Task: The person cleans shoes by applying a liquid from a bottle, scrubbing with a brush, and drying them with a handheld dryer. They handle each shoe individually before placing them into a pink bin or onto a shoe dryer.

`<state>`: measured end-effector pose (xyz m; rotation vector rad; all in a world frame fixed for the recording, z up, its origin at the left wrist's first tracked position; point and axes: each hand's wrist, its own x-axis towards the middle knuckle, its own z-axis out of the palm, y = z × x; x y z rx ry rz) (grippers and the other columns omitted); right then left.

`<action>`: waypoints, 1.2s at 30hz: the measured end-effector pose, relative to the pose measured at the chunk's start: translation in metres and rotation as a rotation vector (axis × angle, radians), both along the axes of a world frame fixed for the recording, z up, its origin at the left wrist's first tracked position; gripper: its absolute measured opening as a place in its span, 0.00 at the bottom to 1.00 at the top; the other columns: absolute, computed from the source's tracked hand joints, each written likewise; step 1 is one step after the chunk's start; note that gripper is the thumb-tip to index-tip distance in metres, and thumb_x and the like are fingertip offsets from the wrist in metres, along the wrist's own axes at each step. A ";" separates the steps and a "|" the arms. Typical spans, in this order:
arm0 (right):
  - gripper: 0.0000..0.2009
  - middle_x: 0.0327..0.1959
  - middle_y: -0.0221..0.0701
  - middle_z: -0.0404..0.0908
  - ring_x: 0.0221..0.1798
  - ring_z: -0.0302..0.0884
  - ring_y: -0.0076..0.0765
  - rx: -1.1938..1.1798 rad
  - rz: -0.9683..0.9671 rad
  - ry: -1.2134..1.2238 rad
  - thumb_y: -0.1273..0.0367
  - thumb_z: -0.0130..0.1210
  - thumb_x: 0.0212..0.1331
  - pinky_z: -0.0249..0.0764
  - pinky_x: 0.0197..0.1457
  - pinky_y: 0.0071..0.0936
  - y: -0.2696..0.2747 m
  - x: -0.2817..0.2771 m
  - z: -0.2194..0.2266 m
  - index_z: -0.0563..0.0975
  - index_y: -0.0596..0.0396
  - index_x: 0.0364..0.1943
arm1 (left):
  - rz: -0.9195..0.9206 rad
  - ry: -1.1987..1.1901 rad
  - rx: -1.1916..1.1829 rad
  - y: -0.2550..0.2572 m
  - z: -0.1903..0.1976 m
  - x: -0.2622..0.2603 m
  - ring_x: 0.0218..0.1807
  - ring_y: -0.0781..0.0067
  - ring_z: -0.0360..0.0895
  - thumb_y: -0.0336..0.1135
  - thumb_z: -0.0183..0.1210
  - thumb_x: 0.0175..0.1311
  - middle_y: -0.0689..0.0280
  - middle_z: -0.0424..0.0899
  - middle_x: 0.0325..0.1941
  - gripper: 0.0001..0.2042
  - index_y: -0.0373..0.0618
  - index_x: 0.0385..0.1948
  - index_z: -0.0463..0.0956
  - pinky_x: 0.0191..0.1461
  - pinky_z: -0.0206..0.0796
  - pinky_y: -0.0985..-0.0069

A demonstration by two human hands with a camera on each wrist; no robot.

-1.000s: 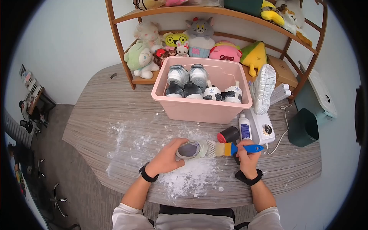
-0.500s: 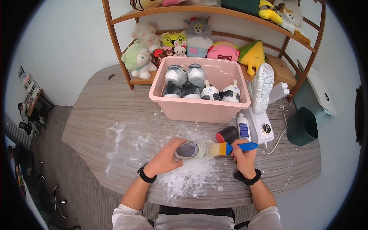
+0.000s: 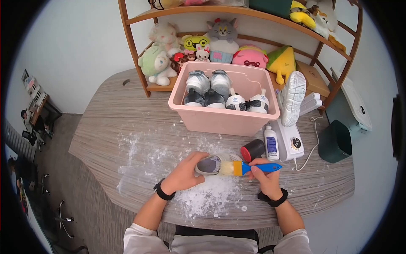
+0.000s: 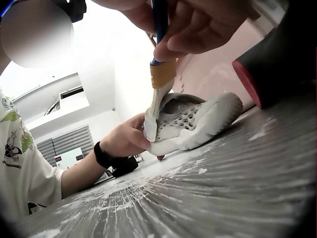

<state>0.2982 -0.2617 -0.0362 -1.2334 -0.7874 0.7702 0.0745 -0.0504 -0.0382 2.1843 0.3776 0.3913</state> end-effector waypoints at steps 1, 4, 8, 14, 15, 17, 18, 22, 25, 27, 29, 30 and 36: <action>0.06 0.35 0.33 0.84 0.32 0.81 0.22 -0.015 -0.053 -0.022 0.73 0.60 0.70 0.77 0.34 0.19 -0.001 0.004 -0.001 0.80 0.61 0.46 | 0.000 0.000 0.002 0.000 0.001 0.000 0.65 0.44 0.75 0.25 0.65 0.51 0.50 0.75 0.64 0.34 0.41 0.66 0.68 0.67 0.69 0.60; 0.04 0.35 0.32 0.84 0.32 0.80 0.21 -0.038 -0.185 -0.093 0.74 0.59 0.70 0.75 0.33 0.19 -0.001 0.015 -0.005 0.81 0.61 0.41 | 0.007 0.005 -0.018 -0.003 0.007 0.001 0.64 0.44 0.75 0.25 0.65 0.51 0.52 0.76 0.63 0.33 0.43 0.65 0.70 0.67 0.70 0.60; 0.03 0.34 0.32 0.83 0.31 0.79 0.21 0.038 -0.222 -0.119 0.74 0.58 0.70 0.75 0.32 0.19 -0.002 0.015 -0.005 0.80 0.60 0.41 | 0.034 -0.037 -0.006 -0.003 0.011 0.001 0.63 0.45 0.76 0.24 0.64 0.51 0.53 0.76 0.62 0.31 0.44 0.63 0.71 0.67 0.70 0.61; 0.05 0.32 0.33 0.82 0.28 0.78 0.21 0.108 -0.131 -0.020 0.72 0.59 0.70 0.73 0.28 0.19 0.000 0.006 -0.003 0.80 0.60 0.43 | 0.005 -0.058 0.026 -0.002 0.007 0.002 0.65 0.45 0.73 0.20 0.64 0.47 0.53 0.73 0.62 0.33 0.44 0.62 0.70 0.68 0.68 0.61; 0.04 0.33 0.32 0.82 0.28 0.78 0.20 0.060 -0.150 -0.034 0.73 0.58 0.70 0.73 0.29 0.18 0.001 0.008 -0.004 0.80 0.60 0.42 | -0.006 -0.054 0.038 -0.002 0.007 0.002 0.66 0.44 0.71 0.18 0.64 0.46 0.52 0.71 0.62 0.35 0.45 0.63 0.70 0.70 0.67 0.61; 0.03 0.34 0.31 0.82 0.29 0.78 0.19 0.015 -0.171 -0.047 0.75 0.57 0.70 0.73 0.29 0.18 0.002 0.012 -0.004 0.80 0.60 0.42 | -0.011 -0.062 0.035 -0.002 0.004 0.002 0.66 0.43 0.70 0.18 0.64 0.45 0.51 0.70 0.62 0.36 0.45 0.63 0.69 0.70 0.66 0.61; 0.03 0.34 0.30 0.82 0.28 0.77 0.19 -0.009 -0.219 -0.038 0.75 0.57 0.70 0.72 0.29 0.18 0.003 0.014 -0.004 0.80 0.60 0.41 | -0.017 -0.071 0.032 -0.001 0.003 0.003 0.67 0.43 0.69 0.17 0.64 0.44 0.51 0.68 0.62 0.37 0.45 0.64 0.68 0.71 0.65 0.61; 0.03 0.34 0.29 0.82 0.27 0.76 0.18 0.024 -0.300 -0.142 0.74 0.57 0.70 0.70 0.28 0.17 -0.003 0.017 -0.009 0.79 0.59 0.39 | -0.028 -0.045 0.007 -0.001 0.004 0.001 0.68 0.42 0.67 0.18 0.65 0.44 0.50 0.65 0.63 0.38 0.44 0.65 0.67 0.73 0.63 0.61; 0.03 0.33 0.29 0.81 0.27 0.76 0.18 0.114 -0.290 -0.096 0.73 0.57 0.70 0.71 0.29 0.17 -0.002 0.010 -0.002 0.79 0.59 0.39 | -0.056 0.038 0.053 0.000 0.003 -0.001 0.69 0.44 0.66 0.18 0.66 0.44 0.52 0.63 0.64 0.39 0.44 0.66 0.67 0.73 0.63 0.62; 0.03 0.33 0.29 0.81 0.28 0.76 0.19 0.131 -0.227 -0.059 0.73 0.57 0.71 0.71 0.29 0.17 -0.003 0.008 -0.002 0.79 0.59 0.40 | -0.070 0.077 0.034 0.001 0.004 -0.002 0.69 0.45 0.66 0.19 0.68 0.43 0.53 0.62 0.64 0.40 0.45 0.67 0.68 0.73 0.64 0.63; 0.04 0.33 0.28 0.81 0.28 0.76 0.19 0.145 -0.161 -0.022 0.73 0.56 0.71 0.70 0.29 0.18 -0.002 0.008 -0.001 0.79 0.59 0.40 | -0.071 0.063 0.049 -0.001 0.006 -0.001 0.68 0.48 0.66 0.19 0.69 0.42 0.54 0.62 0.64 0.41 0.46 0.67 0.69 0.73 0.64 0.63; 0.04 0.33 0.28 0.81 0.28 0.76 0.19 0.105 -0.144 -0.004 0.73 0.56 0.72 0.70 0.29 0.18 -0.001 0.009 -0.001 0.79 0.59 0.42 | -0.070 0.049 0.063 -0.001 0.006 -0.002 0.67 0.50 0.66 0.20 0.70 0.41 0.56 0.62 0.64 0.42 0.48 0.68 0.70 0.73 0.64 0.63; 0.07 0.29 0.30 0.80 0.25 0.73 0.19 -0.034 -0.313 -0.103 0.68 0.56 0.73 0.69 0.29 0.17 0.004 0.022 -0.004 0.78 0.59 0.44 | -0.065 -0.128 0.118 -0.001 0.003 -0.003 0.66 0.54 0.66 0.20 0.74 0.39 0.57 0.62 0.64 0.41 0.48 0.65 0.74 0.68 0.67 0.64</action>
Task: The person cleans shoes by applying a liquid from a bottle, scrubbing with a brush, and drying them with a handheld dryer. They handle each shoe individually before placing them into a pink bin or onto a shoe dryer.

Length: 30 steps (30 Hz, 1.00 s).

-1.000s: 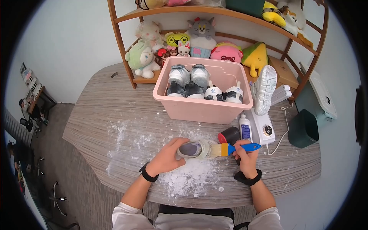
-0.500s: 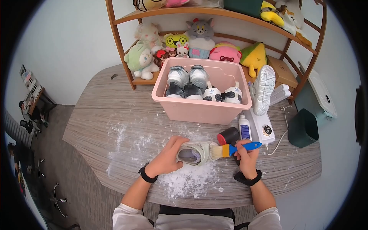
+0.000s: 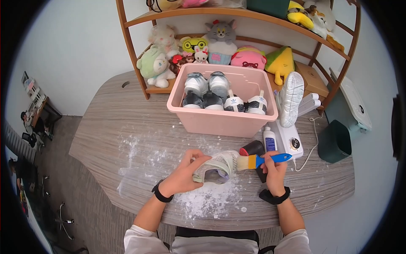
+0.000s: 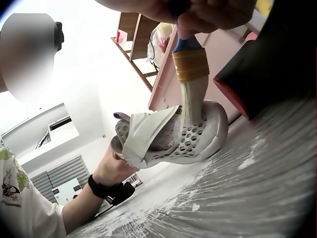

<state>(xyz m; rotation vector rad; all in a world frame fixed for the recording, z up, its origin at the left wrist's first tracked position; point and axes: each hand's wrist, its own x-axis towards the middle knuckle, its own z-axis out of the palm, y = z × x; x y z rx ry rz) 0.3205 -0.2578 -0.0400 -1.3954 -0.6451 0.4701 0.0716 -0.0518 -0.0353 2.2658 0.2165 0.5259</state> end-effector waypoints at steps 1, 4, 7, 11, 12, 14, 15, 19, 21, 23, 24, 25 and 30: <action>0.08 0.30 0.30 0.80 0.26 0.73 0.19 0.015 -0.031 -0.019 0.68 0.57 0.73 0.69 0.29 0.17 0.000 0.001 -0.001 0.78 0.59 0.45 | -0.001 0.000 -0.001 0.001 -0.001 0.000 0.66 0.54 0.66 0.20 0.74 0.39 0.57 0.62 0.64 0.41 0.48 0.65 0.74 0.68 0.67 0.64; 0.06 0.33 0.31 0.82 0.30 0.77 0.20 0.168 0.031 0.019 0.71 0.57 0.73 0.73 0.32 0.18 -0.003 -0.002 -0.004 0.78 0.59 0.47 | 0.029 -0.076 0.097 0.005 -0.002 -0.001 0.64 0.54 0.67 0.20 0.74 0.39 0.58 0.64 0.63 0.40 0.48 0.64 0.75 0.65 0.68 0.65; 0.07 0.35 0.34 0.84 0.30 0.79 0.22 0.279 0.180 0.109 0.71 0.57 0.73 0.75 0.35 0.19 -0.003 -0.009 -0.001 0.78 0.60 0.49 | 0.061 -0.099 0.176 0.004 0.000 0.001 0.62 0.51 0.69 0.20 0.74 0.42 0.54 0.67 0.62 0.39 0.48 0.64 0.75 0.62 0.70 0.64; 0.09 0.35 0.36 0.82 0.31 0.78 0.28 0.208 0.297 0.170 0.71 0.55 0.74 0.75 0.38 0.25 -0.003 -0.015 -0.001 0.76 0.61 0.51 | 0.019 -0.109 0.266 0.003 0.001 0.003 0.63 0.48 0.70 0.16 0.72 0.39 0.53 0.68 0.65 0.41 0.49 0.65 0.75 0.62 0.72 0.61; 0.09 0.34 0.35 0.82 0.31 0.78 0.27 0.157 0.287 0.156 0.71 0.55 0.74 0.75 0.38 0.25 -0.002 -0.016 0.000 0.76 0.61 0.51 | -0.019 -0.121 0.261 0.003 0.000 0.003 0.63 0.47 0.70 0.14 0.70 0.38 0.53 0.69 0.65 0.42 0.50 0.65 0.75 0.63 0.72 0.60; 0.09 0.34 0.35 0.82 0.31 0.78 0.27 0.107 0.277 0.141 0.71 0.55 0.74 0.75 0.38 0.24 -0.001 -0.015 0.001 0.77 0.61 0.50 | -0.024 -0.120 0.274 0.004 0.000 0.003 0.64 0.47 0.71 0.13 0.68 0.37 0.53 0.70 0.66 0.42 0.50 0.65 0.75 0.63 0.72 0.59; 0.08 0.34 0.35 0.84 0.31 0.79 0.24 0.090 0.222 0.136 0.72 0.56 0.73 0.75 0.37 0.22 0.000 -0.012 0.000 0.78 0.61 0.49 | -0.028 -0.119 0.288 0.004 0.001 0.003 0.65 0.46 0.71 0.11 0.66 0.36 0.53 0.71 0.66 0.43 0.50 0.65 0.75 0.64 0.72 0.58; 0.06 0.34 0.35 0.84 0.32 0.79 0.22 0.088 0.041 0.110 0.72 0.57 0.73 0.76 0.36 0.20 0.001 -0.005 -0.001 0.79 0.60 0.47 | -0.019 -0.145 0.250 0.003 0.000 0.004 0.65 0.46 0.71 0.10 0.65 0.35 0.53 0.72 0.67 0.43 0.51 0.64 0.76 0.64 0.71 0.58; 0.06 0.34 0.34 0.84 0.31 0.79 0.22 0.132 0.048 0.124 0.72 0.57 0.73 0.76 0.37 0.21 0.000 -0.002 -0.003 0.79 0.60 0.47 | -0.010 -0.165 0.253 0.003 -0.001 0.004 0.64 0.46 0.72 0.11 0.65 0.35 0.53 0.72 0.67 0.43 0.52 0.64 0.76 0.64 0.71 0.57; 0.06 0.34 0.34 0.84 0.31 0.79 0.22 0.176 0.055 0.140 0.72 0.57 0.73 0.76 0.37 0.21 -0.001 -0.004 -0.003 0.79 0.60 0.47 | -0.013 -0.177 0.264 0.003 0.000 0.005 0.63 0.46 0.72 0.11 0.65 0.34 0.54 0.73 0.66 0.43 0.52 0.64 0.76 0.64 0.71 0.57; 0.07 0.32 0.33 0.82 0.31 0.78 0.24 0.233 0.118 0.161 0.71 0.57 0.73 0.75 0.37 0.22 -0.001 -0.009 -0.001 0.79 0.60 0.48 | -0.016 -0.187 0.276 0.003 0.000 0.005 0.63 0.46 0.73 0.11 0.65 0.34 0.54 0.74 0.66 0.43 0.52 0.64 0.76 0.64 0.71 0.57; 0.08 0.31 0.32 0.80 0.30 0.78 0.26 0.290 0.183 0.182 0.70 0.57 0.73 0.74 0.36 0.23 -0.001 -0.014 0.001 0.78 0.60 0.48 | -0.015 -0.187 0.278 0.002 0.000 0.006 0.63 0.46 0.73 0.11 0.65 0.34 0.54 0.74 0.66 0.43 0.52 0.64 0.76 0.64 0.71 0.57; 0.08 0.33 0.34 0.83 0.32 0.79 0.26 0.151 0.258 0.132 0.72 0.57 0.73 0.76 0.38 0.23 0.000 -0.022 0.002 0.78 0.61 0.50 | -0.045 -0.177 0.357 0.003 -0.005 0.006 0.63 0.47 0.74 0.15 0.70 0.33 0.54 0.74 0.66 0.40 0.51 0.60 0.80 0.65 0.72 0.59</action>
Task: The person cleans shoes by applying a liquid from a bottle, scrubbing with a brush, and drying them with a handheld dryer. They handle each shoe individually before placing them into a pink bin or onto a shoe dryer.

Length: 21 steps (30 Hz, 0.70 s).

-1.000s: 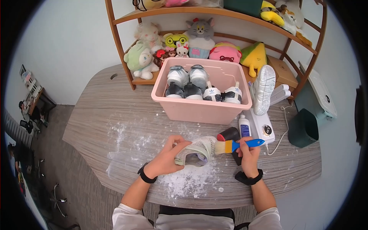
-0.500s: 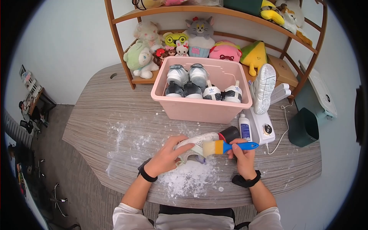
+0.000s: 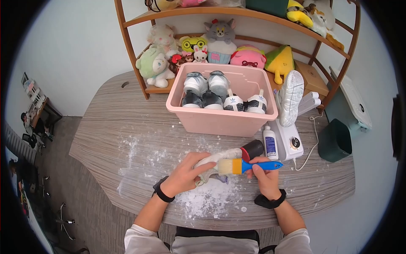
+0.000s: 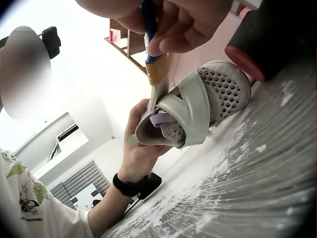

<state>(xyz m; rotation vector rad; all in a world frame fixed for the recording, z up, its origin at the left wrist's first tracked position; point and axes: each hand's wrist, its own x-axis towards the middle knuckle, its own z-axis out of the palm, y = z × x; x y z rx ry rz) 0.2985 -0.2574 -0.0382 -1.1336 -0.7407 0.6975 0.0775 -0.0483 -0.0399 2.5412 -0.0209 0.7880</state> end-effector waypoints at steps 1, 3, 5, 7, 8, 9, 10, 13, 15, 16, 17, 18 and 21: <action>0.09 0.35 0.36 0.85 0.32 0.80 0.24 -0.029 -0.031 -0.001 0.73 0.58 0.72 0.78 0.38 0.21 0.001 0.002 -0.001 0.78 0.63 0.50 | 0.000 0.001 -0.002 -0.001 -0.001 0.000 0.63 0.47 0.74 0.15 0.70 0.33 0.54 0.74 0.66 0.40 0.51 0.60 0.80 0.65 0.72 0.59; 0.08 0.35 0.36 0.84 0.32 0.80 0.24 -0.044 -0.091 -0.015 0.73 0.58 0.72 0.77 0.38 0.21 0.000 0.010 -0.003 0.78 0.63 0.50 | 0.015 0.004 -0.055 -0.002 -0.002 -0.002 0.63 0.47 0.74 0.16 0.70 0.34 0.54 0.74 0.66 0.39 0.51 0.60 0.80 0.65 0.71 0.58; 0.08 0.35 0.36 0.84 0.32 0.80 0.23 -0.055 -0.155 -0.030 0.73 0.58 0.72 0.77 0.38 0.21 0.000 0.014 -0.003 0.78 0.63 0.50 | 0.014 0.004 -0.060 -0.002 0.000 -0.002 0.63 0.47 0.74 0.16 0.71 0.34 0.53 0.74 0.66 0.39 0.50 0.60 0.80 0.65 0.72 0.59; 0.08 0.35 0.36 0.84 0.32 0.80 0.23 -0.045 -0.209 -0.038 0.72 0.57 0.73 0.77 0.38 0.21 0.000 0.015 -0.002 0.78 0.62 0.49 | 0.010 0.004 -0.064 -0.002 0.001 -0.002 0.63 0.48 0.74 0.16 0.71 0.35 0.53 0.73 0.66 0.39 0.50 0.59 0.79 0.66 0.72 0.59; 0.08 0.35 0.36 0.84 0.32 0.80 0.23 -0.044 -0.209 -0.038 0.72 0.57 0.73 0.77 0.38 0.21 0.000 0.015 -0.003 0.78 0.62 0.49 | 0.014 -0.009 -0.094 -0.002 0.000 -0.002 0.63 0.48 0.75 0.17 0.72 0.35 0.52 0.73 0.66 0.38 0.50 0.59 0.80 0.65 0.73 0.60; 0.08 0.35 0.36 0.84 0.32 0.80 0.24 -0.003 -0.201 -0.021 0.72 0.57 0.73 0.77 0.38 0.21 -0.001 0.015 -0.004 0.78 0.62 0.49 | 0.017 -0.022 -0.125 -0.003 0.000 -0.003 0.62 0.49 0.75 0.17 0.72 0.35 0.52 0.72 0.66 0.38 0.50 0.59 0.80 0.65 0.74 0.61; 0.08 0.35 0.36 0.84 0.32 0.80 0.24 0.037 -0.193 -0.004 0.72 0.57 0.73 0.77 0.38 0.21 -0.002 0.014 -0.005 0.78 0.62 0.49 | 0.018 -0.022 -0.124 -0.003 0.000 -0.003 0.62 0.49 0.75 0.17 0.72 0.35 0.52 0.72 0.66 0.38 0.50 0.59 0.80 0.65 0.74 0.61; 0.08 0.34 0.37 0.82 0.33 0.79 0.28 0.185 -0.074 0.043 0.70 0.56 0.73 0.75 0.38 0.25 -0.003 0.003 -0.002 0.78 0.61 0.48 | 0.039 -0.073 -0.120 -0.005 0.003 -0.004 0.58 0.51 0.76 0.19 0.72 0.38 0.53 0.72 0.65 0.38 0.51 0.61 0.78 0.60 0.75 0.61; 0.08 0.35 0.37 0.83 0.34 0.80 0.29 0.156 0.004 0.071 0.70 0.56 0.73 0.76 0.38 0.25 -0.004 0.000 0.000 0.78 0.61 0.48 | 0.079 -0.043 -0.054 -0.006 0.003 -0.004 0.57 0.53 0.78 0.22 0.75 0.37 0.52 0.72 0.62 0.35 0.50 0.57 0.81 0.60 0.78 0.64; 0.08 0.35 0.38 0.83 0.34 0.81 0.30 0.127 0.079 0.099 0.70 0.56 0.73 0.76 0.39 0.26 -0.005 -0.001 0.000 0.78 0.61 0.48 | 0.078 -0.041 -0.054 -0.007 0.003 -0.004 0.57 0.53 0.78 0.22 0.75 0.37 0.52 0.72 0.62 0.35 0.50 0.57 0.81 0.60 0.78 0.64; 0.08 0.35 0.38 0.83 0.34 0.81 0.30 0.127 0.076 0.101 0.70 0.56 0.73 0.76 0.39 0.26 -0.004 -0.001 -0.001 0.78 0.61 0.48 | 0.073 -0.026 -0.025 -0.007 0.003 -0.004 0.56 0.54 0.78 0.23 0.76 0.37 0.53 0.72 0.62 0.35 0.51 0.57 0.81 0.59 0.78 0.66; 0.08 0.35 0.38 0.83 0.34 0.81 0.29 0.047 0.039 0.056 0.70 0.56 0.73 0.77 0.38 0.26 -0.002 0.000 -0.003 0.78 0.61 0.48 | 0.067 -0.013 0.004 -0.008 0.002 -0.003 0.56 0.55 0.78 0.24 0.76 0.37 0.54 0.72 0.61 0.35 0.52 0.57 0.81 0.58 0.78 0.67; 0.08 0.32 0.36 0.83 0.31 0.80 0.28 -0.070 -0.043 -0.004 0.69 0.56 0.73 0.76 0.37 0.25 0.001 0.002 -0.002 0.78 0.61 0.46 | 0.040 0.080 -0.038 -0.010 -0.004 -0.003 0.53 0.57 0.78 0.24 0.77 0.39 0.55 0.70 0.61 0.35 0.53 0.58 0.81 0.55 0.78 0.69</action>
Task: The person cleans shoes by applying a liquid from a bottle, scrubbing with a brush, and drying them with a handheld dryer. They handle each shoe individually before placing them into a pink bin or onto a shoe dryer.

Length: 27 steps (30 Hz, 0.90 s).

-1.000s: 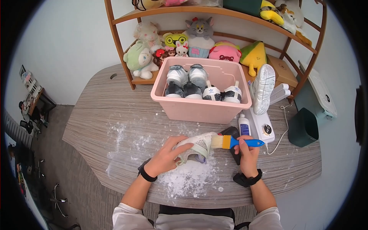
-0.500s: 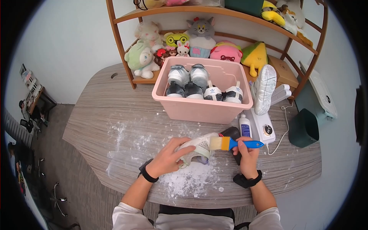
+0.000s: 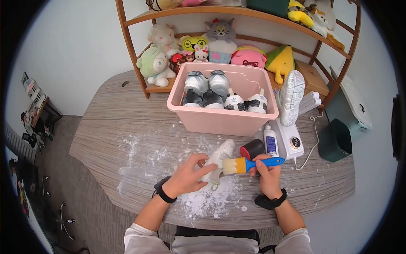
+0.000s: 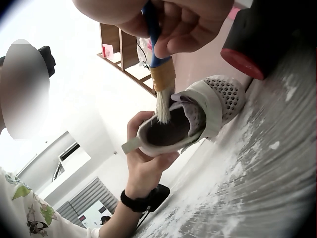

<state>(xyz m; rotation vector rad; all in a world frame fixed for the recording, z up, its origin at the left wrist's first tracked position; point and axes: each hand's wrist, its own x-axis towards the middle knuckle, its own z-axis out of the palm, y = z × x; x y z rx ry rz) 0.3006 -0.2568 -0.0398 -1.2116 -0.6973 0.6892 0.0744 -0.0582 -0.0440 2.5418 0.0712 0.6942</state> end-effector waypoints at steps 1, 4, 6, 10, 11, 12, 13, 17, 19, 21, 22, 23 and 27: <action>0.08 0.31 0.35 0.83 0.30 0.79 0.27 -0.037 -0.046 -0.017 0.69 0.56 0.72 0.76 0.36 0.24 0.000 0.000 0.001 0.79 0.61 0.45 | 0.001 0.000 0.000 -0.001 0.000 0.000 0.53 0.57 0.78 0.24 0.77 0.39 0.55 0.70 0.61 0.35 0.53 0.58 0.81 0.55 0.78 0.69; 0.08 0.29 0.33 0.82 0.27 0.78 0.25 -0.072 -0.082 -0.033 0.69 0.55 0.73 0.74 0.34 0.23 0.000 -0.002 0.005 0.79 0.61 0.43 | -0.048 0.056 -0.051 -0.006 -0.001 0.004 0.47 0.59 0.78 0.23 0.75 0.43 0.56 0.68 0.62 0.37 0.54 0.62 0.77 0.54 0.77 0.68; 0.08 0.29 0.33 0.82 0.27 0.77 0.24 -0.087 -0.100 -0.034 0.70 0.55 0.73 0.74 0.34 0.22 0.001 -0.003 0.005 0.79 0.61 0.43 | -0.059 0.171 -0.075 -0.009 -0.001 0.005 0.53 0.54 0.78 0.26 0.78 0.44 0.54 0.61 0.68 0.38 0.55 0.64 0.75 0.58 0.79 0.67; 0.08 0.29 0.32 0.82 0.27 0.76 0.22 -0.123 -0.128 -0.029 0.69 0.55 0.73 0.72 0.32 0.20 0.001 -0.003 0.004 0.79 0.61 0.41 | -0.133 0.209 -0.156 -0.006 -0.006 0.008 0.58 0.51 0.77 0.26 0.78 0.45 0.53 0.56 0.72 0.41 0.55 0.67 0.72 0.61 0.78 0.63; 0.08 0.29 0.32 0.82 0.27 0.76 0.22 -0.122 -0.128 -0.029 0.69 0.55 0.73 0.72 0.32 0.20 0.002 -0.002 0.004 0.79 0.61 0.41 | -0.156 0.226 -0.214 -0.006 -0.004 0.008 0.60 0.50 0.76 0.28 0.78 0.47 0.52 0.54 0.74 0.41 0.54 0.68 0.71 0.61 0.78 0.62; 0.08 0.29 0.32 0.82 0.27 0.76 0.22 -0.121 -0.136 -0.027 0.69 0.55 0.73 0.72 0.32 0.20 0.002 -0.002 0.004 0.79 0.61 0.41 | -0.179 0.243 -0.271 -0.006 -0.001 0.007 0.62 0.48 0.75 0.29 0.78 0.49 0.50 0.53 0.75 0.40 0.54 0.69 0.70 0.61 0.78 0.61; 0.08 0.29 0.32 0.82 0.27 0.76 0.21 -0.121 -0.144 -0.026 0.69 0.55 0.73 0.72 0.32 0.20 0.002 -0.002 0.004 0.79 0.60 0.41 | -0.180 0.243 -0.272 -0.007 0.002 0.007 0.62 0.48 0.75 0.29 0.78 0.49 0.50 0.53 0.75 0.40 0.54 0.69 0.70 0.61 0.78 0.61; 0.07 0.30 0.32 0.82 0.27 0.76 0.21 -0.116 -0.150 -0.021 0.70 0.55 0.73 0.73 0.32 0.20 0.002 -0.002 0.004 0.79 0.60 0.41 | -0.230 0.167 -0.325 -0.003 0.005 0.005 0.62 0.47 0.76 0.34 0.71 0.61 0.48 0.49 0.78 0.34 0.54 0.70 0.68 0.62 0.76 0.64; 0.07 0.31 0.32 0.82 0.28 0.77 0.22 -0.126 -0.086 -0.032 0.70 0.56 0.73 0.74 0.33 0.21 0.001 -0.002 0.005 0.79 0.60 0.43 | -0.220 0.138 -0.244 0.001 0.001 0.004 0.62 0.48 0.75 0.37 0.69 0.65 0.49 0.51 0.77 0.31 0.55 0.71 0.68 0.62 0.75 0.65; 0.06 0.32 0.33 0.82 0.29 0.78 0.23 -0.078 -0.053 -0.023 0.71 0.56 0.73 0.75 0.34 0.22 0.001 -0.003 0.001 0.79 0.61 0.44 | -0.161 0.228 -0.554 0.004 -0.003 0.002 0.59 0.56 0.75 0.40 0.66 0.69 0.51 0.54 0.74 0.28 0.56 0.71 0.68 0.60 0.74 0.69; 0.06 0.33 0.33 0.83 0.30 0.79 0.24 -0.030 -0.020 -0.015 0.71 0.57 0.72 0.76 0.35 0.23 0.001 -0.004 -0.001 0.78 0.61 0.45 | -0.162 0.228 -0.554 0.004 -0.002 0.002 0.59 0.56 0.75 0.40 0.66 0.69 0.51 0.54 0.74 0.28 0.56 0.71 0.68 0.60 0.74 0.69; 0.06 0.33 0.33 0.83 0.30 0.79 0.24 -0.030 -0.020 -0.014 0.71 0.57 0.72 0.76 0.35 0.23 -0.001 -0.004 -0.002 0.78 0.61 0.45 | -0.121 0.216 -0.579 0.005 -0.001 0.001 0.57 0.59 0.75 0.40 0.66 0.70 0.52 0.56 0.73 0.30 0.55 0.72 0.66 0.58 0.74 0.70; 0.06 0.40 0.34 0.83 0.36 0.81 0.24 0.063 0.056 -0.026 0.75 0.59 0.71 0.80 0.41 0.22 -0.006 -0.008 -0.006 0.79 0.62 0.47 | -0.025 0.224 -0.716 0.007 0.002 0.000 0.54 0.65 0.74 0.42 0.66 0.70 0.52 0.61 0.69 0.35 0.51 0.76 0.58 0.52 0.74 0.73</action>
